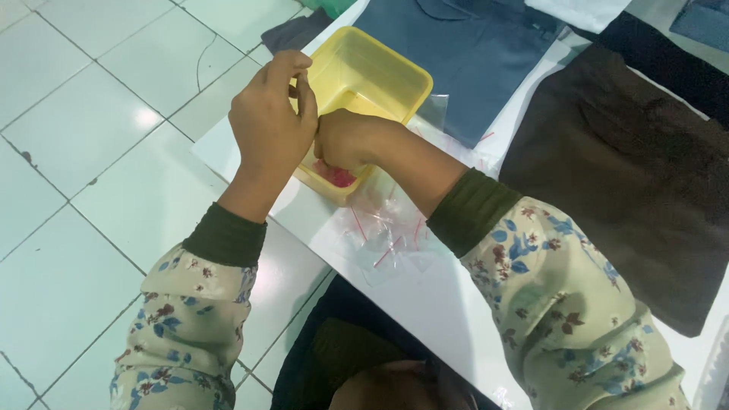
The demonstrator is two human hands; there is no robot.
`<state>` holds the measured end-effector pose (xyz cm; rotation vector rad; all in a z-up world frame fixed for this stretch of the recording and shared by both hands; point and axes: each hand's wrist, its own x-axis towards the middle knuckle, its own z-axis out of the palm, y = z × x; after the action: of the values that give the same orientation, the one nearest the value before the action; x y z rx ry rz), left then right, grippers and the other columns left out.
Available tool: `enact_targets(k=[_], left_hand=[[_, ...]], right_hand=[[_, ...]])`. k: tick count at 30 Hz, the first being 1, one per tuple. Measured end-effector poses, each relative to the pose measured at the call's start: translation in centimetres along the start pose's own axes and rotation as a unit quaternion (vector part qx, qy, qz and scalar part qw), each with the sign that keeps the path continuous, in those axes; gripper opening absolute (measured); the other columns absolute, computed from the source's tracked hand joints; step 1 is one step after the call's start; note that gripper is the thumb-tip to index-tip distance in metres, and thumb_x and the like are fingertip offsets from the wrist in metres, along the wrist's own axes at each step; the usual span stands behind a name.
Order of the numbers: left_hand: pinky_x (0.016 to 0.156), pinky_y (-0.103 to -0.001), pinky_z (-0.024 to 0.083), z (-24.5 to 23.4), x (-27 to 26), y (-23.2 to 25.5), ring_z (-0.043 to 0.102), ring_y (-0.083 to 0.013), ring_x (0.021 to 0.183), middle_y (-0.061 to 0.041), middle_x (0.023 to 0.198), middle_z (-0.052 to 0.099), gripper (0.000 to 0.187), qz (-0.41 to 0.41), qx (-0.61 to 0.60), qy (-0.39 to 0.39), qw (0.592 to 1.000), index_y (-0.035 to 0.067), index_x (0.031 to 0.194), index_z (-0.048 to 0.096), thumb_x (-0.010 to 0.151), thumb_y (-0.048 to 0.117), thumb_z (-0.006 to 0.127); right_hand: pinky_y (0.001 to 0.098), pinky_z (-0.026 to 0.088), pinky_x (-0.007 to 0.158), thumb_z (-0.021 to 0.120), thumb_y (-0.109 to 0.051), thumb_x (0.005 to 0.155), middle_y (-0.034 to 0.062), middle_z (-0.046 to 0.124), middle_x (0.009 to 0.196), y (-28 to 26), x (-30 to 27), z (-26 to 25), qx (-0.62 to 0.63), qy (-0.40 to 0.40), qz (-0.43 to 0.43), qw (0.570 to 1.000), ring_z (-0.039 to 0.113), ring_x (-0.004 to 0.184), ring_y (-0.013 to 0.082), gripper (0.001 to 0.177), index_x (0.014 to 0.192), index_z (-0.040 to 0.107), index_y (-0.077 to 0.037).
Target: Packaging small beads into plastic zip-lock bags
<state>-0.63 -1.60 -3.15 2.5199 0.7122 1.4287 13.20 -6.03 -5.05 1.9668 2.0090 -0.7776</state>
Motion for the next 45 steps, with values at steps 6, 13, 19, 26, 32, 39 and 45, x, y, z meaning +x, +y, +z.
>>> enact_targets(k=[6, 13, 19, 26, 32, 39, 45], left_hand=[[0.06, -0.03, 0.051, -2.4, 0.7, 4.4, 0.072, -0.0138, 0.072, 0.005, 0.103, 0.076, 0.024, 0.053, -0.028, 0.071, 0.996, 0.013, 0.112, 0.064, 0.094, -0.003, 0.062], [0.067, -0.034, 0.054, -2.4, 0.8, 12.3, 0.074, -0.0199, 0.078, 0.003, 0.109, 0.073, 0.021, 0.075, -0.102, 0.059, 0.99, 0.012, 0.114, 0.064, 0.097, 0.001, 0.06], [0.07, -0.044, 0.053, 2.6, -1.2, 21.1, 0.071, -0.0244, 0.084, 0.002, 0.111, 0.072, 0.027, 0.108, -0.169, -0.06, 0.978, 0.015, 0.118, 0.064, 0.092, 0.01, 0.063], [0.068, -0.046, 0.061, 9.1, -5.7, 35.0, 0.075, -0.0316, 0.083, -0.003, 0.091, 0.071, 0.019, 0.194, -0.216, -0.317, 0.903, 0.023, 0.107, 0.065, 0.089, 0.024, 0.069], [0.069, -0.047, 0.062, 12.7, -12.4, 46.3, 0.075, -0.0314, 0.087, -0.004, 0.094, 0.071, 0.024, 0.284, -0.292, -0.399, 0.822, 0.021, 0.108, 0.065, 0.084, 0.02, 0.07], [0.076, -0.051, 0.055, 15.5, -17.2, 55.7, 0.061, -0.0339, 0.108, -0.005, 0.108, 0.071, 0.024, 0.285, -0.406, -0.466, 0.733, 0.013, 0.108, 0.068, 0.084, 0.008, 0.067], [0.074, -0.05, 0.055, 16.6, -18.0, 57.6, 0.06, -0.035, 0.112, -0.009, 0.112, 0.068, 0.036, 0.306, -0.331, -0.579, 0.679, 0.014, 0.111, 0.073, 0.075, 0.007, 0.072]], right_hand=[[0.0358, 0.038, 0.055, 0.049, -0.016, 0.091, 0.0072, 0.059, 0.074, -2.3, -4.9, -2.4, 0.126, 0.092, 0.09, 0.984, 0.049, 0.062, 0.0222, 0.017, 0.086, 0.064, -0.01], [0.0514, 0.041, 0.053, 0.06, -0.011, 0.091, 0.022, 0.069, 0.074, 0.9, -16.9, -1.6, 0.06, 0.377, 0.04, 0.924, 0.064, 0.07, 0.0465, 0.018, 0.074, 0.066, -0.006], [0.0418, 0.052, 0.072, 0.066, -0.007, 0.088, 0.01, 0.079, 0.103, 2.7, -32.2, 4.4, 0.102, 0.441, 0.13, 0.882, 0.072, 0.087, 0.0287, 0.028, 0.112, 0.08, -0.012], [0.0397, 0.061, 0.072, 0.07, -0.007, 0.094, 0.0195, 0.077, 0.096, 5.9, -46.6, 14.6, 0.185, 0.424, 0.315, 0.829, 0.076, 0.091, 0.0324, 0.026, 0.118, 0.075, 0.001], [0.0467, 0.058, 0.082, 0.074, -0.006, 0.09, 0.0189, 0.077, 0.099, 8.9, -57.5, 24.5, 0.208, 0.494, 0.381, 0.754, 0.073, 0.097, 0.0389, 0.029, 0.119, 0.076, -0.006], [0.0297, 0.05, 0.074, 0.074, -0.009, 0.094, 0.0027, 0.08, 0.098, 10.1, -65.4, 29.1, 0.28, 0.455, 0.507, 0.676, 0.07, 0.083, 0.0124, 0.02, 0.112, 0.082, -0.014], [0.0293, 0.058, 0.076, 0.082, -0.008, 0.084, 0.0052, 0.08, 0.095, 10.8, -65.9, 31.1, 0.384, 0.464, 0.497, 0.625, 0.071, 0.082, 0.0148, 0.02, 0.104, 0.083, -0.014]])
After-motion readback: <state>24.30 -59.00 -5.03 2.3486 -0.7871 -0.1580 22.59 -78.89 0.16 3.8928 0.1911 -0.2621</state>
